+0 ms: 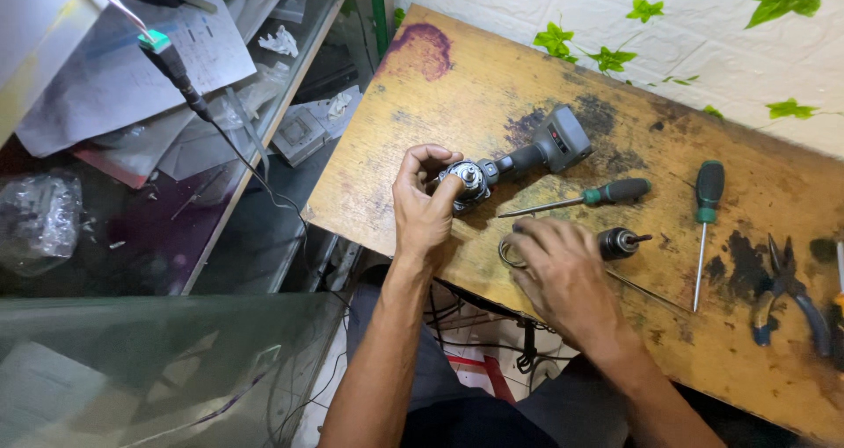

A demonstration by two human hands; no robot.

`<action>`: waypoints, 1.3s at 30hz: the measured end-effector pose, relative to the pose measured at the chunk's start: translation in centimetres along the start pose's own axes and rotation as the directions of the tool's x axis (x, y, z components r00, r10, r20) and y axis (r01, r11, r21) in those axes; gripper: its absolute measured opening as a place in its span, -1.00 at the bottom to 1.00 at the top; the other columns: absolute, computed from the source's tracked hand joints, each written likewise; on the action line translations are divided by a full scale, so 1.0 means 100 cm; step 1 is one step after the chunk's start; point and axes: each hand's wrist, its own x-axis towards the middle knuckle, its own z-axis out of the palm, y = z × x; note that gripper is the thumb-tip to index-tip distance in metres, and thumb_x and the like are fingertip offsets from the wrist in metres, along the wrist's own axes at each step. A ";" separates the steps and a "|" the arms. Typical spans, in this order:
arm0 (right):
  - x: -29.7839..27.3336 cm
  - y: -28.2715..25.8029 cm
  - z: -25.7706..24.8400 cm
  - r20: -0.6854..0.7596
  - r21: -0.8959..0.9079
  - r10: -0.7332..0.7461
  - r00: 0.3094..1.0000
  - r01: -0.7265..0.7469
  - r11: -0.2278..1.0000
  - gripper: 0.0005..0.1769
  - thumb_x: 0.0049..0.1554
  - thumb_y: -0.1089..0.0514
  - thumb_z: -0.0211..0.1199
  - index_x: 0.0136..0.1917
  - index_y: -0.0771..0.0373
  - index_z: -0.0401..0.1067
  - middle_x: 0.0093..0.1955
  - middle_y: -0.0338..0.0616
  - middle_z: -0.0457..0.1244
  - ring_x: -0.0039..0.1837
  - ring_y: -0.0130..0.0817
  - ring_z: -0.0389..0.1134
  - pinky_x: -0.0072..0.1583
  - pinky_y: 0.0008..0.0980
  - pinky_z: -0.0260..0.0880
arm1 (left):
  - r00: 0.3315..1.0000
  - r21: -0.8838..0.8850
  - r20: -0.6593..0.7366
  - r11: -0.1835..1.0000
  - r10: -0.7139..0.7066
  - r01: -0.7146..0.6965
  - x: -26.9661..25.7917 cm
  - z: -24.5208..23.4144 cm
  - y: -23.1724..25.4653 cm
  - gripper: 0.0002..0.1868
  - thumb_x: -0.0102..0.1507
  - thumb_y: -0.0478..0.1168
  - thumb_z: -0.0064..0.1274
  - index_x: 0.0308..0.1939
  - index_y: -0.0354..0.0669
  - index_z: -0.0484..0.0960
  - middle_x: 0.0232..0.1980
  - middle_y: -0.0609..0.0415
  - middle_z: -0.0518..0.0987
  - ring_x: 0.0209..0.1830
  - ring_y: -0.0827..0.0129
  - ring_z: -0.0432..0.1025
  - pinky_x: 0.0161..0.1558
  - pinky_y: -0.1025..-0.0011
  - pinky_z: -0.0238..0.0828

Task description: The person disassembles a small electric motor on a wooden workbench. They use a screwdriver to remove screws and separate the motor housing, then manipulate the internal components and a black ring by hand.

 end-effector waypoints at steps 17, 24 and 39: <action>0.067 -0.042 -0.067 -0.535 0.428 -0.029 0.845 0.300 0.853 -0.79 0.11 0.28 0.43 0.02 0.09 0.63 0.12 -0.09 0.41 0.19 -0.02 0.46 0.17 -0.11 0.47 | 0.999 0.054 0.045 0.999 -0.003 0.000 0.003 -0.004 -0.003 -0.67 0.06 -0.28 0.14 -0.07 -0.12 0.59 -0.09 -0.04 0.69 0.02 0.27 0.56 0.02 0.33 0.48; 0.079 -0.034 -0.054 -0.537 0.411 -0.091 0.839 0.354 0.840 -0.77 0.08 0.29 0.41 0.04 0.16 0.56 0.01 -0.07 0.43 0.18 -0.02 0.48 0.20 -0.08 0.45 | 0.999 0.048 0.042 0.999 -0.006 0.004 0.005 -0.006 -0.008 -0.69 0.10 -0.26 0.18 -0.07 -0.13 0.60 -0.09 -0.06 0.70 0.02 0.25 0.57 0.01 0.33 0.50; 0.081 -0.037 -0.080 -0.412 0.237 -0.131 0.902 0.244 0.940 -0.77 0.28 0.14 0.15 0.11 -0.05 0.60 0.16 -0.25 0.42 0.22 -0.21 0.40 0.23 -0.17 0.29 | 0.999 0.003 0.036 1.000 0.013 -0.013 0.004 -0.005 -0.009 -0.70 0.08 -0.29 0.15 -0.09 -0.12 0.60 -0.11 -0.06 0.69 0.00 0.26 0.57 -0.02 0.36 0.50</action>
